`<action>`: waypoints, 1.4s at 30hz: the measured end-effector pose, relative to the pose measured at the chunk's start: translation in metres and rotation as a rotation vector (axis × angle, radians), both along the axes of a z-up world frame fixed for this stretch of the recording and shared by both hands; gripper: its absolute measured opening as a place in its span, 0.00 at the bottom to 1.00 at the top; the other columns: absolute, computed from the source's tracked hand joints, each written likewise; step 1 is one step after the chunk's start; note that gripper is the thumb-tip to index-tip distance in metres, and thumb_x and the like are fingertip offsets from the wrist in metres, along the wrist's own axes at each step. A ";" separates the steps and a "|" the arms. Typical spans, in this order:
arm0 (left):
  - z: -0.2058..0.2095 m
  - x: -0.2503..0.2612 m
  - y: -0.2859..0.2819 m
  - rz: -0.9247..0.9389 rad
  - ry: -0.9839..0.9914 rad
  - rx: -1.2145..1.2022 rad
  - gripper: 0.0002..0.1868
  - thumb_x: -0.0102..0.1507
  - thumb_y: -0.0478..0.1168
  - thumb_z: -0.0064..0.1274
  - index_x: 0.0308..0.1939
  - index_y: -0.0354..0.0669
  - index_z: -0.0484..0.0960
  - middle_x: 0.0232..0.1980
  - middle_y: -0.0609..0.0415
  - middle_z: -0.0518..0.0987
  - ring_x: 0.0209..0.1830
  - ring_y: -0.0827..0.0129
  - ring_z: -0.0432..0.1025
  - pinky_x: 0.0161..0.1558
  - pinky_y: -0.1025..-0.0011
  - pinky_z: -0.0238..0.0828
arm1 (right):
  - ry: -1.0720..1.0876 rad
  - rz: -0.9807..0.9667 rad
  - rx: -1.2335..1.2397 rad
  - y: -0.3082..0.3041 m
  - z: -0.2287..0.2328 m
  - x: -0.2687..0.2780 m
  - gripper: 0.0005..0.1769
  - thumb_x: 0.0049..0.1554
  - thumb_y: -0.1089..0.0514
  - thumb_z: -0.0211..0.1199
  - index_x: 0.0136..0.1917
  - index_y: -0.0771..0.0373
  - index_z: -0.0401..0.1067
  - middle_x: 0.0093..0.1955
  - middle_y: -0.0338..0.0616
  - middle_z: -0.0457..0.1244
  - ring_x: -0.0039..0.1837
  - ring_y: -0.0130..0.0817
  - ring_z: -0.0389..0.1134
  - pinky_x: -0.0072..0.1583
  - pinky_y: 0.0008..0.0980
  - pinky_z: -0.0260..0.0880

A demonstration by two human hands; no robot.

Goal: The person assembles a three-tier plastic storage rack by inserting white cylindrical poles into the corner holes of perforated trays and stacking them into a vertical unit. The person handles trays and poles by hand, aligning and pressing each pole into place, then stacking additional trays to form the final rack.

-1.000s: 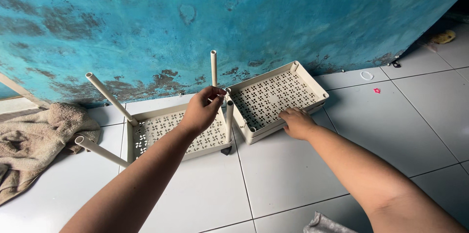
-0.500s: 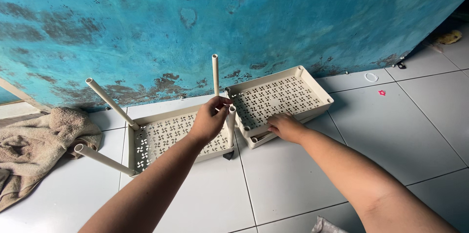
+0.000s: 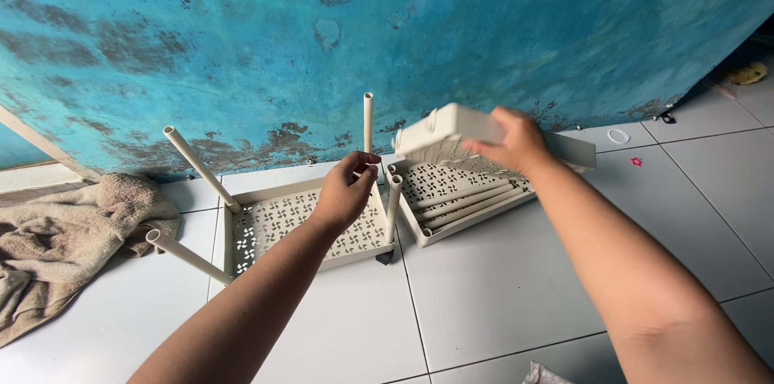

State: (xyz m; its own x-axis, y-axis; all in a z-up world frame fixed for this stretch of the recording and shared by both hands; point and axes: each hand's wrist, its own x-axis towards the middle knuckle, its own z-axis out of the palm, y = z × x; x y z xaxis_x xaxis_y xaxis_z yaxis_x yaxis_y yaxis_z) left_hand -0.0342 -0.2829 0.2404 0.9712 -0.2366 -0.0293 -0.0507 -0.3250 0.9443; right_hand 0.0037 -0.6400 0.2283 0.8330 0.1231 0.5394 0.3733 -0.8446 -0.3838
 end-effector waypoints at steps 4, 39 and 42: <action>0.007 0.000 0.007 0.016 0.008 -0.005 0.14 0.69 0.42 0.47 0.56 0.43 0.78 0.36 0.54 0.76 0.32 0.73 0.68 0.37 0.71 0.71 | 0.122 -0.129 0.195 -0.009 0.043 -0.002 0.29 0.47 0.35 0.73 0.43 0.61 0.71 0.40 0.45 0.68 0.43 0.34 0.69 0.44 0.37 0.68; -0.041 0.011 0.363 0.626 -0.317 -0.243 0.14 0.64 0.40 0.52 0.51 0.38 0.81 0.40 0.50 0.83 0.36 0.66 0.76 0.43 0.69 0.73 | -0.230 0.340 -0.137 0.434 0.199 0.009 0.24 0.58 0.40 0.72 0.43 0.64 0.73 0.41 0.50 0.68 0.44 0.42 0.71 0.45 0.38 0.68; -0.068 0.026 0.359 0.681 -0.325 -0.163 0.14 0.63 0.42 0.52 0.50 0.39 0.82 0.42 0.48 0.84 0.39 0.60 0.78 0.44 0.66 0.73 | -0.210 0.283 -0.132 0.438 0.179 0.013 0.24 0.59 0.41 0.72 0.44 0.64 0.73 0.42 0.50 0.69 0.44 0.41 0.71 0.45 0.38 0.69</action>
